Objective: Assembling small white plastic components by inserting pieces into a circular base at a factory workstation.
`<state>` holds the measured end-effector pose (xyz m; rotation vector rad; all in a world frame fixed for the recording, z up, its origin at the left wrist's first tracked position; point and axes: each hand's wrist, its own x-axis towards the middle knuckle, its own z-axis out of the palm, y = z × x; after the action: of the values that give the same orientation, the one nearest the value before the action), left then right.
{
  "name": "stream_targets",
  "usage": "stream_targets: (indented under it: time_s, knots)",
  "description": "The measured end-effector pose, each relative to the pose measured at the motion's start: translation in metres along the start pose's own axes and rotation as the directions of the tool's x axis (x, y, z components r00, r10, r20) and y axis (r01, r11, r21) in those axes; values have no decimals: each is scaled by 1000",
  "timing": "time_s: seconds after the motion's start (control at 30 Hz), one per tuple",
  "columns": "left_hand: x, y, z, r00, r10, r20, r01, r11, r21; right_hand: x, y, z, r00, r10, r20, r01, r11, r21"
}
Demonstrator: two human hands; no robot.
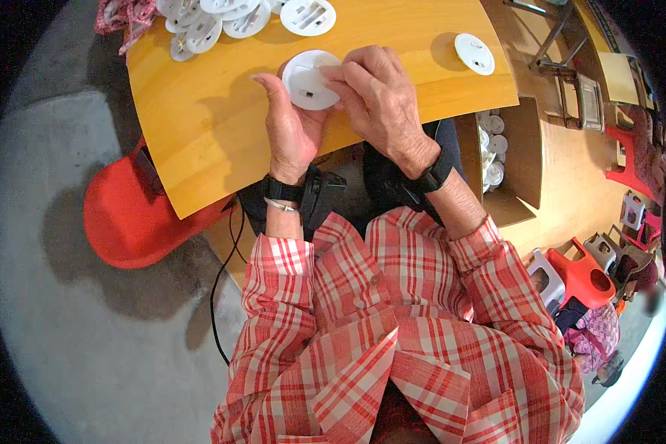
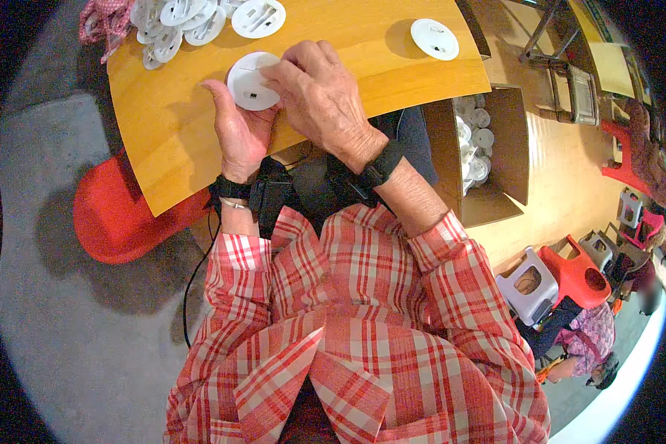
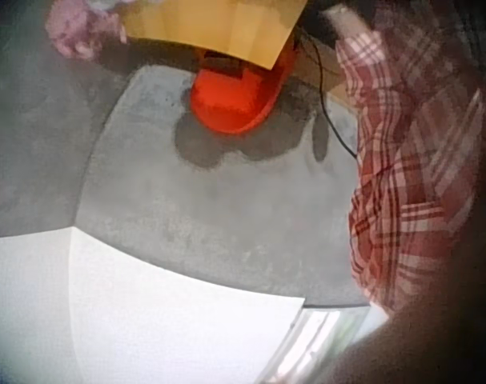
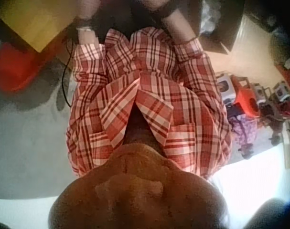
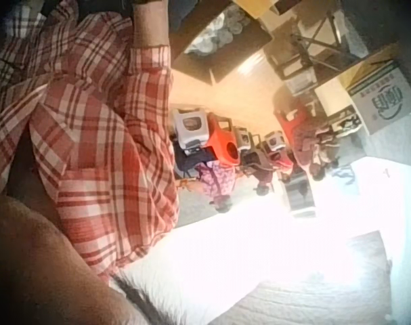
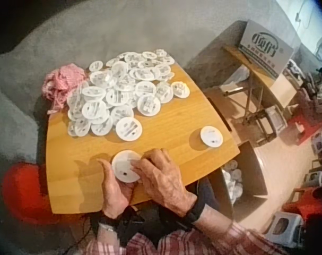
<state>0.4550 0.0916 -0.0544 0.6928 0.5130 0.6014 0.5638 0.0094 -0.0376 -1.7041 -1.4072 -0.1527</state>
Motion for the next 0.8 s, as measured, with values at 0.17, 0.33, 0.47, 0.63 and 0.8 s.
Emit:
stream_targets:
  time_s: [0.17, 0.33, 0.47, 0.63, 0.8]
  knots:
    - [0, 1, 2, 1000, 24, 1, -24, 999, -49, -4, -3, -6, 996, 0, 86, 7, 997, -82]
    - [3, 3, 4, 997, 71, 21, -73, 992, 99, -1, 2, -6, 998, -12, 66, 15, 999, -35]
    - [3, 4, 12, 993, 115, -9, -112, 979, 169, -2, 2, -3, 952, 302, 58, -306, 910, 282]
    - [1, 0, 16, 988, 139, -71, -121, 969, 214, -4, -4, 8, 965, 258, 47, -262, 947, 187]
    - [2, 0, 10, 977, 209, -32, -176, 888, 424, 1, -12, 23, 929, 371, -5, -365, 914, 178]
